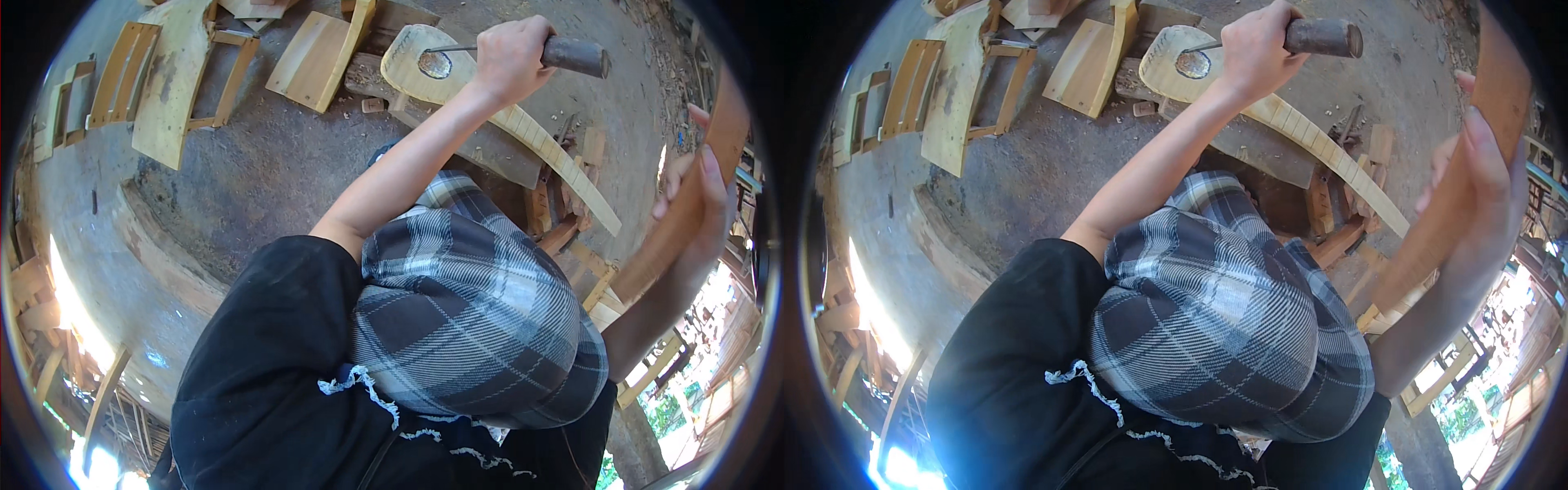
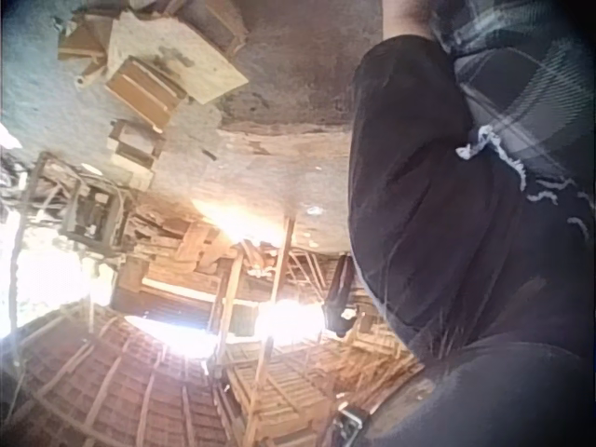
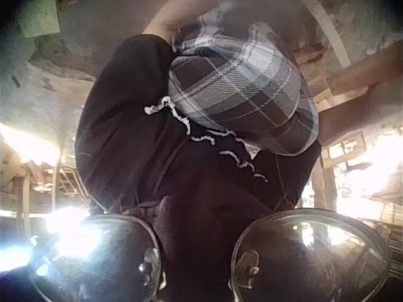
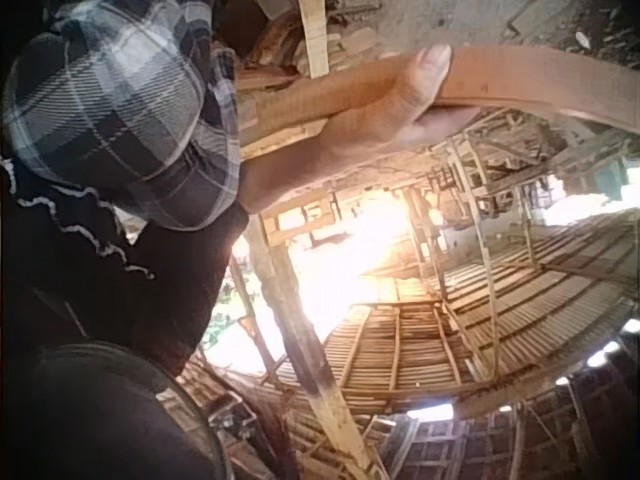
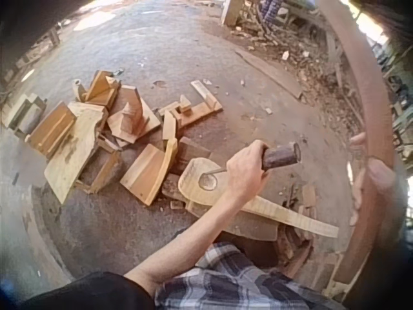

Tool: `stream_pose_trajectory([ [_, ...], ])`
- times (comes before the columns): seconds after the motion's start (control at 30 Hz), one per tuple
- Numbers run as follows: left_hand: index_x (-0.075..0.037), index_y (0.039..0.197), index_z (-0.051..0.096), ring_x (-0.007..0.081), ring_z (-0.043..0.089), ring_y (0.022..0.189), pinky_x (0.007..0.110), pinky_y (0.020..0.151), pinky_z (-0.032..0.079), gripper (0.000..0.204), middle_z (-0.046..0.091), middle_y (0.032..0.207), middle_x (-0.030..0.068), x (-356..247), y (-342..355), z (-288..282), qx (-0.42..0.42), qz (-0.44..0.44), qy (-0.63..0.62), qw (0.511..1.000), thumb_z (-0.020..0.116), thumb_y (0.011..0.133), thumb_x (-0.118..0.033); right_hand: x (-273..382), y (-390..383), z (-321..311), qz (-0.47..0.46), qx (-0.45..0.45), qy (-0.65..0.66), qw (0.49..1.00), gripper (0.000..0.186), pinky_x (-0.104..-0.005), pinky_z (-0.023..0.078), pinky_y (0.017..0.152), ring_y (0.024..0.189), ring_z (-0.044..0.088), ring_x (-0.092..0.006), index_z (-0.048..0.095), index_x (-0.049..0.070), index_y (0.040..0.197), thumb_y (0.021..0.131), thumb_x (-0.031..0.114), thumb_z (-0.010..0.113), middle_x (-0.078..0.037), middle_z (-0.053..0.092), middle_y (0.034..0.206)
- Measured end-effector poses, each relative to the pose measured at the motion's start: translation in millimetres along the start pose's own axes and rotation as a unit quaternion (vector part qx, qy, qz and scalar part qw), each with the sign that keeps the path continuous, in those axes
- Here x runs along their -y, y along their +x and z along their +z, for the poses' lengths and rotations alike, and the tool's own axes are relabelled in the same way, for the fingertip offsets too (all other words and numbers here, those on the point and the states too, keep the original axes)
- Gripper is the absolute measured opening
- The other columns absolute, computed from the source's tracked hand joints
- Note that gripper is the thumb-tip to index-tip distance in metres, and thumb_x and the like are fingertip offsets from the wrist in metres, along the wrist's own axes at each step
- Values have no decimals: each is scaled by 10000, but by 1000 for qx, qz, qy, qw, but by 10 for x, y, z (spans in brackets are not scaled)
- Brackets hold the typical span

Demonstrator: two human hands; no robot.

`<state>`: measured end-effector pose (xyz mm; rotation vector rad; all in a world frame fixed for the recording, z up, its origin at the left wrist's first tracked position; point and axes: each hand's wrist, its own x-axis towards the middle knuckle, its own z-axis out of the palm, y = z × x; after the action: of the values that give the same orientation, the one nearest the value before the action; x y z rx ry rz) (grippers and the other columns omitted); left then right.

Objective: Carving a wooden instrument body using a chisel and a wooden mallet.

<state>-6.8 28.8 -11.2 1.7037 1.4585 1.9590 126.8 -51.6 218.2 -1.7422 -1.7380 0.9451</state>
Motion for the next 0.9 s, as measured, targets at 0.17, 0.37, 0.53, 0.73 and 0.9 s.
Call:
stream_pose_trajectory([
  [0.17,-121,828,554,275,621,683,403,597,473,264,604,714,57,19,24,-31,14,-36,15,999,737,647,-177,-169,69,405,-12,-22,-53,998,477,-303,446,853,943,589,-184,567,-19,1162,872,352,648,-108,635,1003],
  [0.37,-70,955,523,362,600,809,439,701,464,375,602,829,150,-83,141,-141,104,-100,-8,990,730,643,-44,-174,111,455,-90,-112,-86,986,493,-297,469,800,861,618,-187,602,-19,1119,867,403,642,-96,655,948],
  [0.53,-68,947,522,369,611,793,441,686,469,336,608,806,160,-84,165,-161,94,-101,5,990,720,676,-75,-353,113,433,-40,-141,-3,989,447,-269,484,748,826,617,-159,609,-18,1062,848,368,679,-103,649,864],
  [0.73,-67,958,529,381,613,806,454,687,469,302,622,813,174,-48,237,-96,83,-122,21,989,694,704,-70,-430,185,415,-48,-67,26,996,420,-228,480,583,634,586,-125,615,13,1044,856,388,648,-70,605,752],
  [0.9,-68,970,529,379,616,815,462,694,472,304,627,824,171,-80,191,-10,99,-98,31,990,681,708,-57,-217,162,74,25,-98,87,991,486,-223,455,634,710,565,-83,609,-4,1098,859,418,648,-47,603,821],
])
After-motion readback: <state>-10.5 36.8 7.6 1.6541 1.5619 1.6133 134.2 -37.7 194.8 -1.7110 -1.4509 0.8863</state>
